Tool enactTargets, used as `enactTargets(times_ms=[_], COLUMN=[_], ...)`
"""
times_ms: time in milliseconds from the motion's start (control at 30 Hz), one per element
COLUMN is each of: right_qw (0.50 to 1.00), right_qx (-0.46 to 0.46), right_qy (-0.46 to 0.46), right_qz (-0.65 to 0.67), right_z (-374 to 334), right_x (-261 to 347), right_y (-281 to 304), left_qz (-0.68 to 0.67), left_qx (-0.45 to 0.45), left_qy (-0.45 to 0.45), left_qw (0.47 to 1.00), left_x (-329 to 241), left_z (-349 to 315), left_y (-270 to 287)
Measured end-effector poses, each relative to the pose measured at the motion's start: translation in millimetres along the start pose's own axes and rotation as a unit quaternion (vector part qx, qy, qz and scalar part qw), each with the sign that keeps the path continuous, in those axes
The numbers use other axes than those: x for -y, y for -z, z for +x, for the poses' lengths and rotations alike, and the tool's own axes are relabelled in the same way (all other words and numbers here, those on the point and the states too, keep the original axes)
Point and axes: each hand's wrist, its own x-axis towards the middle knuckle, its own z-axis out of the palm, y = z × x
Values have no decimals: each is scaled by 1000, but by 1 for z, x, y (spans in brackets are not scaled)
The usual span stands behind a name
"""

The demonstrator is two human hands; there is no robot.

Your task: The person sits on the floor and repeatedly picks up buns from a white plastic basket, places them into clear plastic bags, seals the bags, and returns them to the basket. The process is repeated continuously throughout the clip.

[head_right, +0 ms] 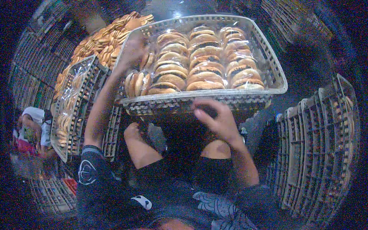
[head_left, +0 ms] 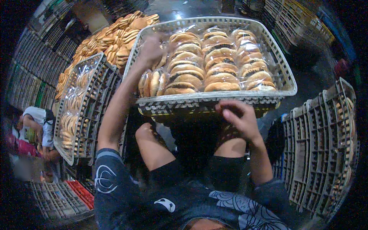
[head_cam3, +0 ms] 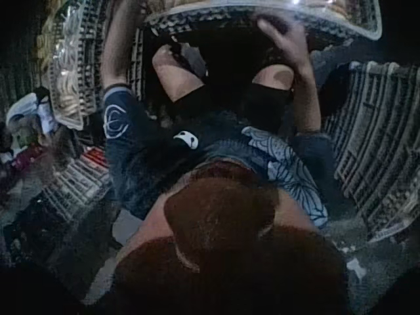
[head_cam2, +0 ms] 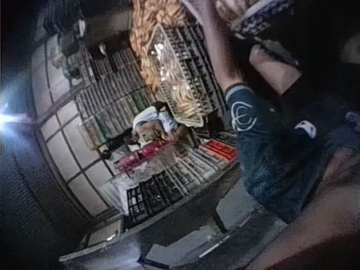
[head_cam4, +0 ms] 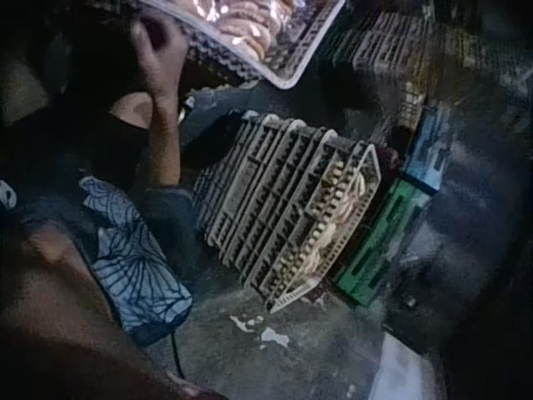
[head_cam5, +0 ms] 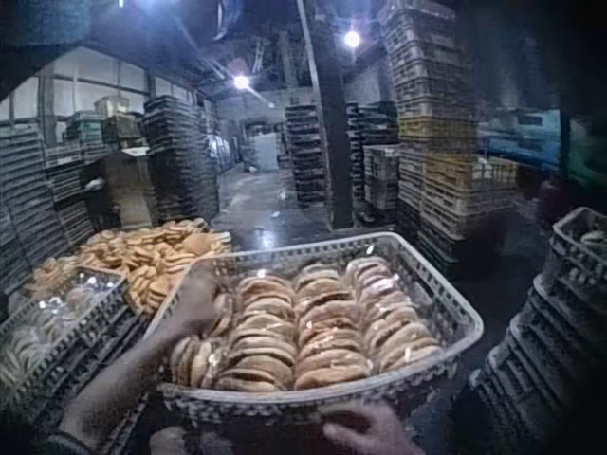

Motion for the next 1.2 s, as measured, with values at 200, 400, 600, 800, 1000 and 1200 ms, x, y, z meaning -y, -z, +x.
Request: enactTargets(times_ms=[200, 400, 600, 800, 1000, 1200], right_qw=[986, 847, 793, 919, 998, 990], right_qx=[39, 70, 116, 56, -35, -109], right_qy=[-151, -122, -198, -132, -30, -88], right_qz=[67, 512, 564, 366, -31, 27], right_z=[-60, -20, -32, -73, -108, -118], right_x=[-42, -16, -27, -41, -35, -25], right_y=[-19, -31, -72, -91, -80, -55], left_qz=[-83, -132, -87, -700, -646, -797], left_qx=[221, -38, -139, -131, 71, 51], left_qy=[-206, -243, -272, 275, 166, 215], left_qw=[950, 960, 948, 646, 742, 561], left_x=[-16, -102, -91, -108, -144, -151], left_z=[-66, -142, -297, -356, -333, -324], left_y=[-32, 23, -56, -83, -66, -80])
